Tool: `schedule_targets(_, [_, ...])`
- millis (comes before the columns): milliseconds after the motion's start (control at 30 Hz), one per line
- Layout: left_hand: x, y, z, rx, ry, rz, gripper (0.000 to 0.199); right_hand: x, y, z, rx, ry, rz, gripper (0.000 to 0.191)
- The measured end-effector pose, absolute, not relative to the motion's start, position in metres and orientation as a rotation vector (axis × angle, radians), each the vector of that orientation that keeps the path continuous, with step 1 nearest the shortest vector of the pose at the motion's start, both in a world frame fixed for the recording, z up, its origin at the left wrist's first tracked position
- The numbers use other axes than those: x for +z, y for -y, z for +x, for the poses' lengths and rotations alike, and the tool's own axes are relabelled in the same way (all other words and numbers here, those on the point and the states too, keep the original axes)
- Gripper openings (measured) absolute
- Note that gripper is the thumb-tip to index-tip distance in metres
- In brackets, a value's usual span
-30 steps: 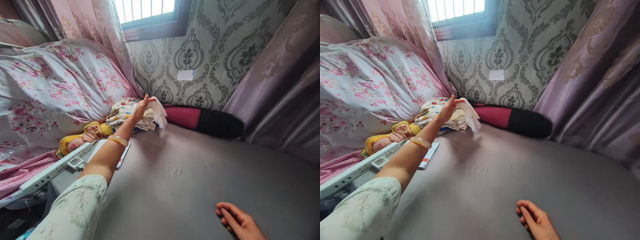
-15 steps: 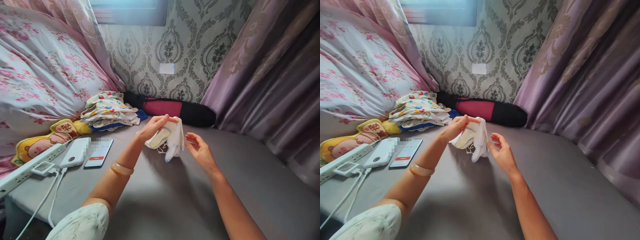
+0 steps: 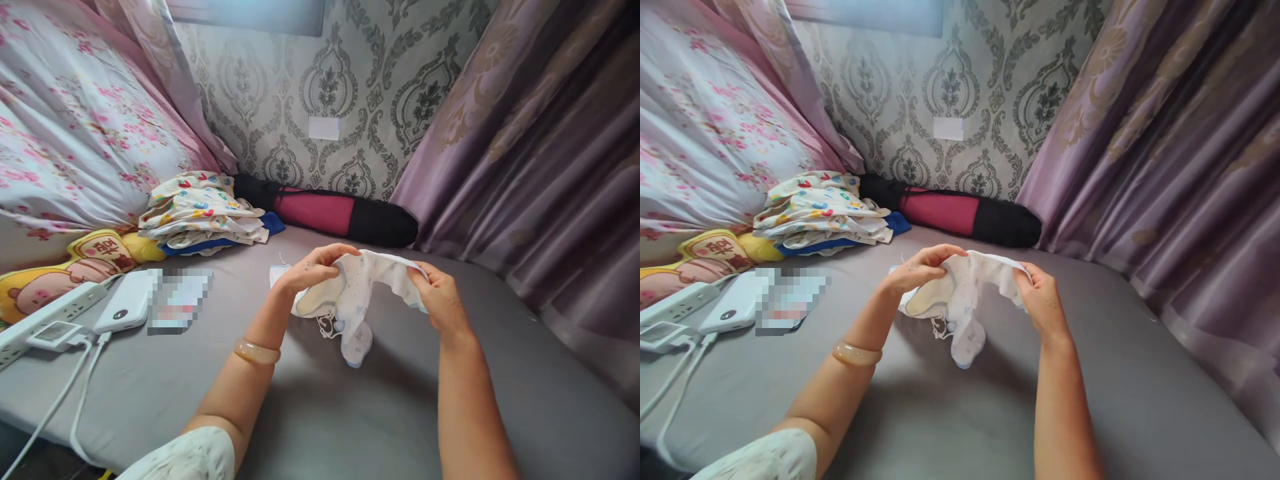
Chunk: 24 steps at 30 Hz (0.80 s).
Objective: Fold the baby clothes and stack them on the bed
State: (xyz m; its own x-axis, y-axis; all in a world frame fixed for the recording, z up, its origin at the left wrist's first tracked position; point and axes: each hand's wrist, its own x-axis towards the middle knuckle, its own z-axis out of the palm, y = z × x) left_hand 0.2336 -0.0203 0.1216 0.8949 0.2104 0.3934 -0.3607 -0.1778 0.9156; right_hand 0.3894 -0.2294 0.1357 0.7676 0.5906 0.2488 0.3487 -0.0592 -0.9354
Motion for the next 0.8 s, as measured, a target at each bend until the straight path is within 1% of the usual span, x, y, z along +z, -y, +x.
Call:
schedule_targets(133, [0.110, 0.026, 0.246, 0.469, 0.092, 1.505, 0.040, 0.149, 0.252, 0.391, 0.201, 0.695, -1.757, 0.047])
schedule_targets(300, [0.109, 0.038, 0.254, 0.417, -0.008, 1.526, 0.024, 0.158, 0.289, 0.394, 0.439, 0.641, -1.956, 0.045])
schedule_targets(433, [0.105, 0.046, 0.261, 0.326, -0.098, 1.572, 0.016, 0.145, 0.314, 0.414, 0.581, 0.759, -2.125, 0.042])
schedule_targets(500, [0.100, 0.049, 0.267, 0.253, -0.113, 1.645, 0.014, 0.133, 0.319, 0.428, 0.634, 0.868, -2.224, 0.037])
schedule_targets(600, [0.092, 0.053, 0.276, 0.135, -0.106, 1.840, 0.017, 0.115, 0.313, 0.442, 0.762, 1.036, -2.359, 0.025])
schedule_targets(633, [0.089, 0.055, 0.278, 0.113, -0.108, 1.901, 0.018, 0.111, 0.308, 0.444, 0.784, 1.084, -2.380, 0.024])
schedule_targets(700, [0.086, 0.058, 0.281, 0.087, -0.101, 1.971, 0.020, 0.106, 0.293, 0.440, 0.714, 1.145, -2.378, 0.030])
schedule_targets(800, [0.085, 0.061, 0.281, 0.072, -0.067, 1.967, 0.022, 0.106, 0.265, 0.421, 0.471, 1.196, -2.260, 0.038])
